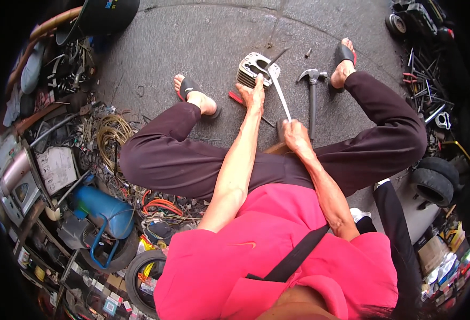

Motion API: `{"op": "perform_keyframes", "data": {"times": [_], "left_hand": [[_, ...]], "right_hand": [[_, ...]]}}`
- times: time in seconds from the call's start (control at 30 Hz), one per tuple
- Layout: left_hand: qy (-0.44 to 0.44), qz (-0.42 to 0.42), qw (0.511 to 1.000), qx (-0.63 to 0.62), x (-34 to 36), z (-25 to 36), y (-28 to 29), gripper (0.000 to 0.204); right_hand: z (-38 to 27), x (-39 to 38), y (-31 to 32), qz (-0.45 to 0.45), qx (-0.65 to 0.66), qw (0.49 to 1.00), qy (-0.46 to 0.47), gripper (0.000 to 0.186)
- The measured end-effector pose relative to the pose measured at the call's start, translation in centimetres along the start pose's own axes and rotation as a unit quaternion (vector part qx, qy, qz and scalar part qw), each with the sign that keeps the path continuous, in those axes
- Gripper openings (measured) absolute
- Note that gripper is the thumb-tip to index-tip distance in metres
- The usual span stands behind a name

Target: Disassembling a motorcycle engine cylinder head and removing internal components using a T-wrench and hammer.

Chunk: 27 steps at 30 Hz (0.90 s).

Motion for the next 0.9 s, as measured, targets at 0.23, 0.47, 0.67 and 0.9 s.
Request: {"op": "perform_keyframes", "data": {"times": [0.23,0.47,0.67,0.9], "left_hand": [[-0.013,-0.027,0.998,0.062,1.1,0.7,0.2,0.092],[0.003,-0.048,0.999,-0.004,1.3,0.2,0.2,0.081],[0.01,-0.042,0.999,-0.004,1.9,-0.7,0.2,0.078],[0.016,-0.048,0.999,-0.006,1.9,-0.8,0.3,0.078]], "right_hand": [[1.6,1.1,-1.0,-0.047,0.175,0.982,-0.06,0.043],[2.3,2.7,3.6,0.095,0.3,0.945,-0.088,0.034],[2.9,6.0,7.4,0.162,0.253,0.944,-0.136,0.038],[2.9,7.1,4.7,-0.004,0.453,0.868,-0.203,0.032]]}}
Point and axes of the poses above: each hand's wrist, its own x-axis towards the middle knuckle, its own y-axis out of the back of the hand, z = x × y, the point moved 7 cm from there along x, towards the middle knuckle, and after that the axes turned 1 degree about x, right-handed, at the moved point
